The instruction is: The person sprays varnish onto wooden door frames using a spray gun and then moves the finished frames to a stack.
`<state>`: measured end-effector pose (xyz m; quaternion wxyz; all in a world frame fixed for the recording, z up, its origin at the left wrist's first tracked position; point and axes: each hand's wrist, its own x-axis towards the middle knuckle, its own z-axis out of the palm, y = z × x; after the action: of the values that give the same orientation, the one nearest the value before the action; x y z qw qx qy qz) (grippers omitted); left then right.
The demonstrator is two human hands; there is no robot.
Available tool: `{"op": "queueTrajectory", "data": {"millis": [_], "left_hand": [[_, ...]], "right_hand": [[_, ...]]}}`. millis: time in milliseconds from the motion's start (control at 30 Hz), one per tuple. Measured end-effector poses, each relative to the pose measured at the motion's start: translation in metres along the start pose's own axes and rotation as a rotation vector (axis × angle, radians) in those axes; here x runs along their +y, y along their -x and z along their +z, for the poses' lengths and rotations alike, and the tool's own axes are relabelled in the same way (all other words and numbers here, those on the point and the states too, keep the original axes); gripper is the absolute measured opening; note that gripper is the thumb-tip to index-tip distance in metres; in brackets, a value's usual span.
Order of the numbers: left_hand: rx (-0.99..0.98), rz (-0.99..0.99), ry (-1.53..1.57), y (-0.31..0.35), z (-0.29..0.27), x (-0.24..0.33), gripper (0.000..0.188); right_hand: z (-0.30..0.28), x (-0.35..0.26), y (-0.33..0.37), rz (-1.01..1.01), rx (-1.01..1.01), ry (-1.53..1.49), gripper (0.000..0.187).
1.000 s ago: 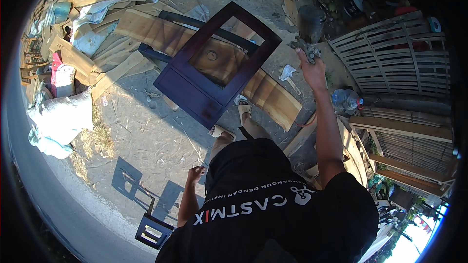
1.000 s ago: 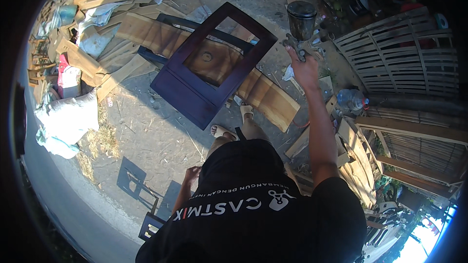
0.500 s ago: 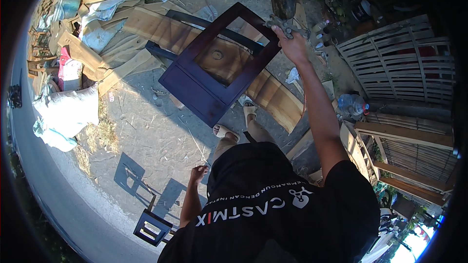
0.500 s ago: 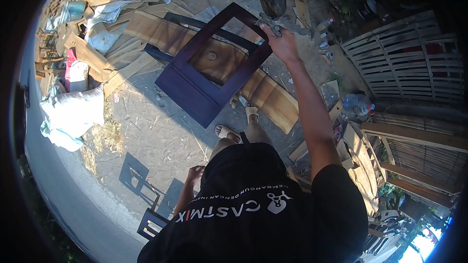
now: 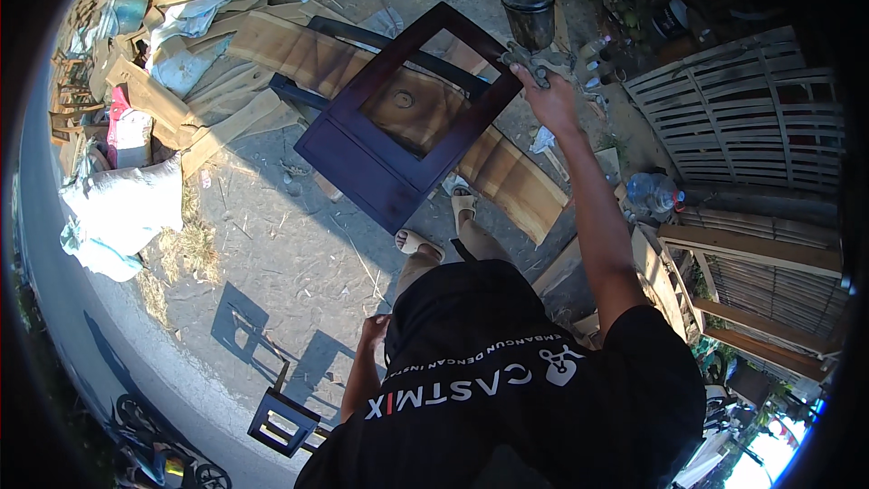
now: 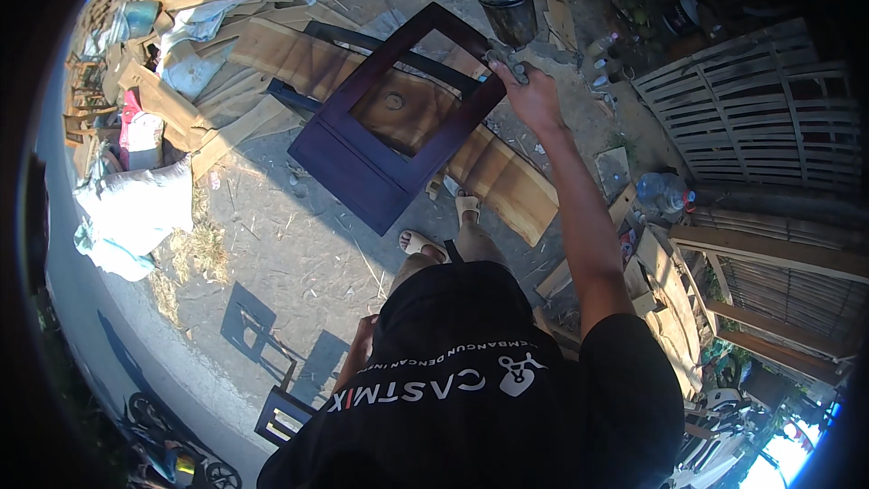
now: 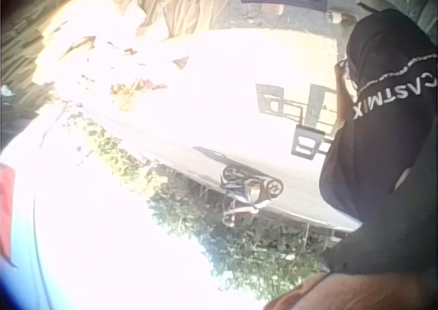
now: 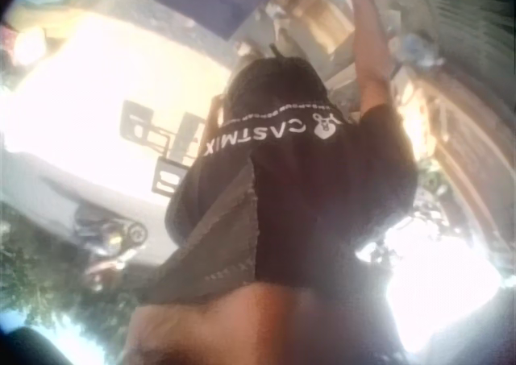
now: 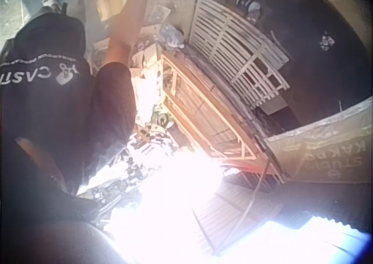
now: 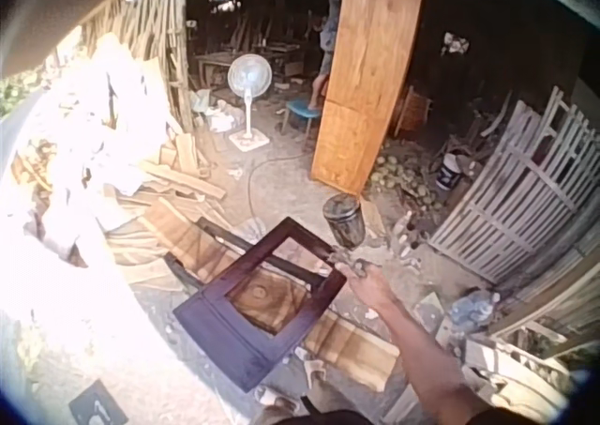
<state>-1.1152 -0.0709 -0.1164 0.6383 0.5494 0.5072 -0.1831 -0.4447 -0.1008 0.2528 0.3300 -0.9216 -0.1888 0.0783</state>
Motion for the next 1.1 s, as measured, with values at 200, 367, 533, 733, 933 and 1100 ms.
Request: {"op": "queueTrajectory", "data": {"millis": [200, 367, 533, 733, 933, 1100], "left_hand": [[-0.078, 0.02, 0.039, 0.007, -0.026, 0.071, 0.027], [-0.066, -0.06, -0.088, 0.006, -0.047, 0.097, 0.025], [-0.016, -0.067, -0.051, 0.015, -0.049, 0.12, 0.025], [0.038, -0.098, 0.024, 0.036, -0.024, 0.09, 0.026], [0.016, -0.164, -0.018, 0.042, 0.007, 0.025, 0.034], [0.02, -0.113, 0.012, 0.033, 0.014, 0.079, 0.032]], "right_hand": [[-0.026, 0.057, 0.051, -0.025, 0.183, 0.081, 0.05], [-0.031, 0.016, 0.054, 0.134, 0.007, -0.108, 0.058], [0.014, -0.005, -0.012, -0.011, 0.13, -0.149, 0.058], [0.035, -0.026, -0.044, -0.14, 0.079, -0.104, 0.06], [0.048, -0.049, -0.015, -0.143, -0.221, -0.211, 0.05], [0.056, -0.063, 0.02, -0.133, -0.408, -0.243, 0.043]]}}
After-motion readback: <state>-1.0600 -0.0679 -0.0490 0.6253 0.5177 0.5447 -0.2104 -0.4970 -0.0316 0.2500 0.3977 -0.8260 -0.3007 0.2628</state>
